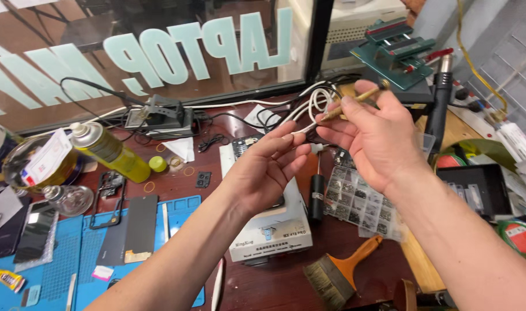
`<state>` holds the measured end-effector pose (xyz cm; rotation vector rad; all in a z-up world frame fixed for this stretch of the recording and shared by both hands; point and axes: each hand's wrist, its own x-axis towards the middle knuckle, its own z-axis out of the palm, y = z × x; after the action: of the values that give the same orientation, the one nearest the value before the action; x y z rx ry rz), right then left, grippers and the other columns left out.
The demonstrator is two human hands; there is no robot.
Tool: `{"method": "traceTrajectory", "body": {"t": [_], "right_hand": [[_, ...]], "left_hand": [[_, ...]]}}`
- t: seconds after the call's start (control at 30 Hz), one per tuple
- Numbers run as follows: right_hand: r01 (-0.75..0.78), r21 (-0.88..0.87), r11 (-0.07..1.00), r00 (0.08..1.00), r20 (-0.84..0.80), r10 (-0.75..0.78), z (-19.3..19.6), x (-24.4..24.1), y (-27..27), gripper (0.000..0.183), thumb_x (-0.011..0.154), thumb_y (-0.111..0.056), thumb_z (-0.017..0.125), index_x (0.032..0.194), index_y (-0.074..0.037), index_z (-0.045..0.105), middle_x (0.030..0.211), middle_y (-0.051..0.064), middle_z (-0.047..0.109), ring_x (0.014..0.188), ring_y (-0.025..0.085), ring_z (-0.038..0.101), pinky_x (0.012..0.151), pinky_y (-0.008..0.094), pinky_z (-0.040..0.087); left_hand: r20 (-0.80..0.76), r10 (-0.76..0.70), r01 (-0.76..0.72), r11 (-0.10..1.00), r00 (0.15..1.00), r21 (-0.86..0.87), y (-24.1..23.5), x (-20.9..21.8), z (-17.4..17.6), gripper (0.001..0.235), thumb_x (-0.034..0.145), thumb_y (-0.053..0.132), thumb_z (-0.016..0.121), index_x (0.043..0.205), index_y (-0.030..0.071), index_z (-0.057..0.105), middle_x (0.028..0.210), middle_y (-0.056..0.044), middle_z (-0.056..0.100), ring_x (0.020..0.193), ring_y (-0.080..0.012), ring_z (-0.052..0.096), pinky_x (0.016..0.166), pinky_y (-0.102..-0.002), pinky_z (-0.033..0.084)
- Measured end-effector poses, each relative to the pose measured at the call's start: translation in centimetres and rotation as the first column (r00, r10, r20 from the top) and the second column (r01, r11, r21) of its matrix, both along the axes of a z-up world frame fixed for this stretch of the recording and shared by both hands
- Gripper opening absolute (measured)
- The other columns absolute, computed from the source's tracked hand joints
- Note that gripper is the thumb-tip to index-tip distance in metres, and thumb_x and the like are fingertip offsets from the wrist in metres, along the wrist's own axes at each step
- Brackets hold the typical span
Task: The person uses a soldering iron to work on a disassembled smartphone motherboard, then uses a screwdriver to tighten screws on the phone chassis. The person handles the phone and its components on a cluttered workbench.
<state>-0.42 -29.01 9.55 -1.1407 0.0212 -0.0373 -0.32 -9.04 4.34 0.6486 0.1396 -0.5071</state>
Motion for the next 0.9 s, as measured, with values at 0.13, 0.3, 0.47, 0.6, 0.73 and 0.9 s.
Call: {"method": "traceTrajectory", "body": {"t": [0.13, 0.3, 0.47, 0.6, 0.73, 0.9], "right_hand": [[0.000, -0.167, 0.986, 0.992, 0.127, 0.021, 1.4, -0.9, 5.0, 0.075, 0.101, -0.005, 0.056, 0.160, -0.013, 0.010, 0.107, 0.016, 0.068, 0.088, 0.025, 0.073, 0.072, 0.039, 0.065], [-0.021, -0.220, 0.975, 0.978, 0.199, 0.066, 2.0, -1.5, 8.5, 0.076, 0.102, -0.003, 0.055, 0.163, -0.010, 0.010, 0.106, 0.017, 0.068, 0.089, 0.023, 0.073, 0.069, 0.037, 0.067], [-0.023, -0.256, 0.966, 0.974, 0.214, 0.080, 2.2, -1.9, 10.5, 0.073, 0.101, -0.002, 0.055, 0.161, -0.008, 0.013, 0.106, 0.017, 0.070, 0.090, 0.023, 0.074, 0.067, 0.035, 0.067], [-0.014, -0.265, 0.964, 0.973, 0.218, 0.074, 2.2, -2.2, 11.7, 0.072, 0.101, -0.002, 0.055, 0.160, -0.007, 0.014, 0.105, 0.017, 0.070, 0.090, 0.023, 0.074, 0.069, 0.036, 0.069], [-0.002, -0.277, 0.961, 0.977, 0.205, 0.061, 2.2, -2.6, 12.4, 0.071, 0.101, -0.002, 0.055, 0.160, -0.008, 0.015, 0.104, 0.017, 0.071, 0.090, 0.022, 0.075, 0.068, 0.035, 0.068], [0.012, -0.274, 0.962, 0.979, 0.200, 0.045, 2.2, -3.0, 13.2, 0.068, 0.100, -0.001, 0.055, 0.158, -0.007, 0.018, 0.104, 0.017, 0.072, 0.087, 0.022, 0.075, 0.064, 0.034, 0.068]], "left_hand": [[-0.070, 0.071, -0.078, 0.992, 0.995, -0.104, 2.5, -1.7, 0.6, 0.043, 0.094, 0.009, 0.065, 0.137, 0.005, 0.060, 0.105, -0.008, 0.071, 0.095, -0.0215, 0.073, 0.086, -0.033, 0.063], [-0.176, 0.137, -0.169, 0.969, 0.975, -0.180, 4.9, -2.9, 0.3, 0.044, 0.090, 0.007, 0.068, 0.134, 0.004, 0.062, 0.104, -0.009, 0.072, 0.092, -0.0222, 0.074, 0.079, -0.033, 0.064], [-0.213, 0.138, -0.184, 0.960, 0.967, -0.212, 6.5, -3.3, -0.1, 0.041, 0.090, 0.006, 0.072, 0.131, 0.007, 0.065, 0.102, -0.008, 0.071, 0.091, -0.0208, 0.073, 0.078, -0.030, 0.064], [-0.181, 0.124, -0.168, 0.951, 0.976, -0.258, 7.4, -3.6, -0.5, 0.040, 0.093, 0.010, 0.072, 0.131, 0.006, 0.065, 0.098, -0.008, 0.070, 0.088, -0.0199, 0.072, 0.078, -0.030, 0.064], [-0.111, 0.093, -0.125, 0.938, 0.989, -0.323, 8.0, -4.0, -1.2, 0.040, 0.097, 0.011, 0.067, 0.136, 0.006, 0.061, 0.095, -0.007, 0.069, 0.087, -0.0195, 0.072, 0.081, -0.031, 0.064], [0.006, 0.037, -0.033, 0.931, 0.999, -0.364, 8.6, -4.1, -1.6, 0.044, 0.101, 0.012, 0.062, 0.144, 0.009, 0.055, 0.097, -0.007, 0.070, 0.089, -0.0191, 0.072, 0.084, -0.032, 0.063]]}}
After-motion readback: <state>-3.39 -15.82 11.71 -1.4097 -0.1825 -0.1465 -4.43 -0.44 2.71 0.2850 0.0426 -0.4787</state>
